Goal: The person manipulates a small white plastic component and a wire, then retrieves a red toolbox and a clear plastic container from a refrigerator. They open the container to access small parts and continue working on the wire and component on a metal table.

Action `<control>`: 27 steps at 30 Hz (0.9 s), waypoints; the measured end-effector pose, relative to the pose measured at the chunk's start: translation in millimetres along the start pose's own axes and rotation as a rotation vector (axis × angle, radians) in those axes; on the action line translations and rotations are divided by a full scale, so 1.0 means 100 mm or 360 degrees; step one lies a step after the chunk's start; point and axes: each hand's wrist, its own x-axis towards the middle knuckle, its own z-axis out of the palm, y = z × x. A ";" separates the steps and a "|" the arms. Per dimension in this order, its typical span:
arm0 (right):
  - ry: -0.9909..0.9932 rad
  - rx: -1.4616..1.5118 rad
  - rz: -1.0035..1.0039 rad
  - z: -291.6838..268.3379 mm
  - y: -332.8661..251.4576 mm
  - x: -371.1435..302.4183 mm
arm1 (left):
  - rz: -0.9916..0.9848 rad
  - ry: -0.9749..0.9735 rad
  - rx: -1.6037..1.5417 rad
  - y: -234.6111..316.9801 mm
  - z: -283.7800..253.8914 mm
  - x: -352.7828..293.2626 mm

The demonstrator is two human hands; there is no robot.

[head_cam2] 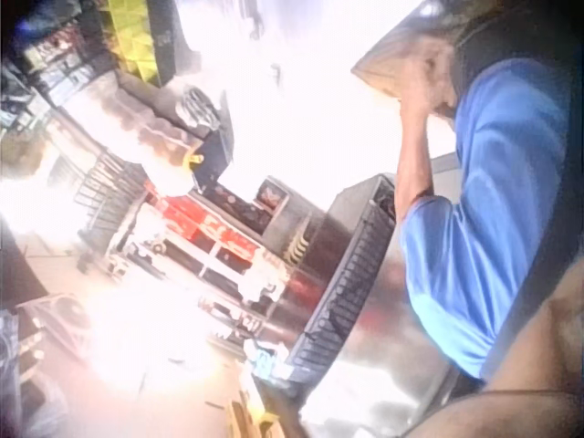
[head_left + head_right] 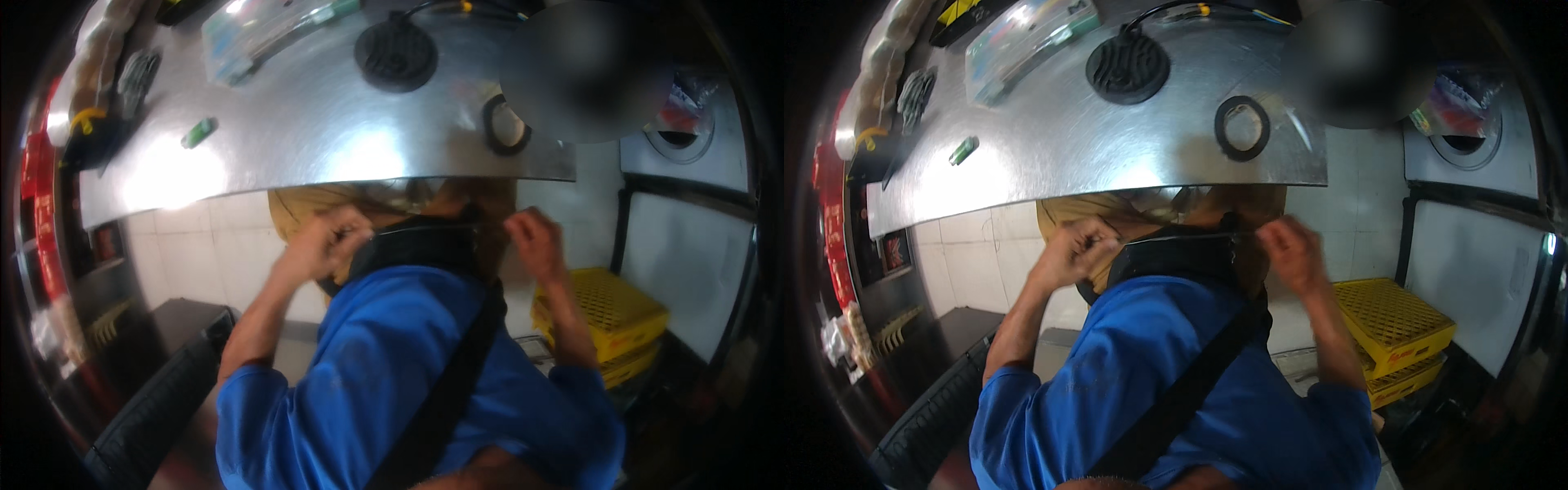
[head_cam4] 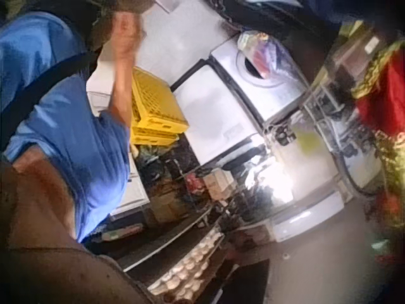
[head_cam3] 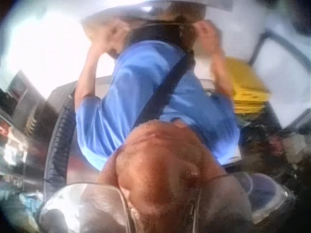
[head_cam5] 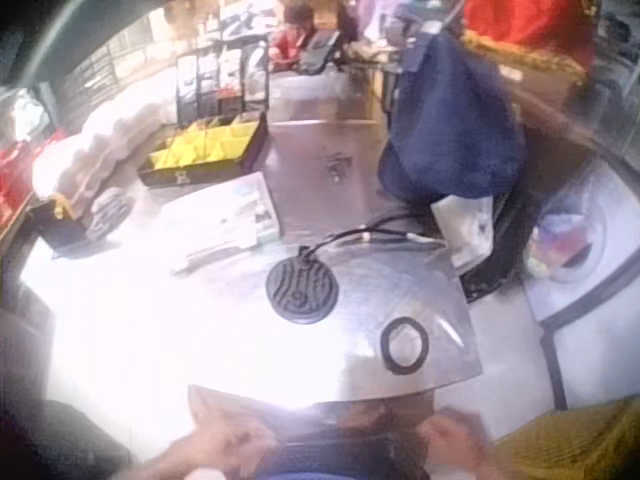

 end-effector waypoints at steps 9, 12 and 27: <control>-0.0467 0.0434 -0.0339 0.32 -1.19 0.23 | 0.0326 -0.0019 -0.0039 0.17 0.30 0.15; -0.0492 0.0423 -0.0001 0.29 -0.98 0.16 | 0.0236 0.0006 -0.0064 0.16 0.22 0.05; -0.0509 0.0479 -0.0019 0.15 -0.80 0.18 | 0.0085 0.0017 -0.0101 0.08 0.26 0.07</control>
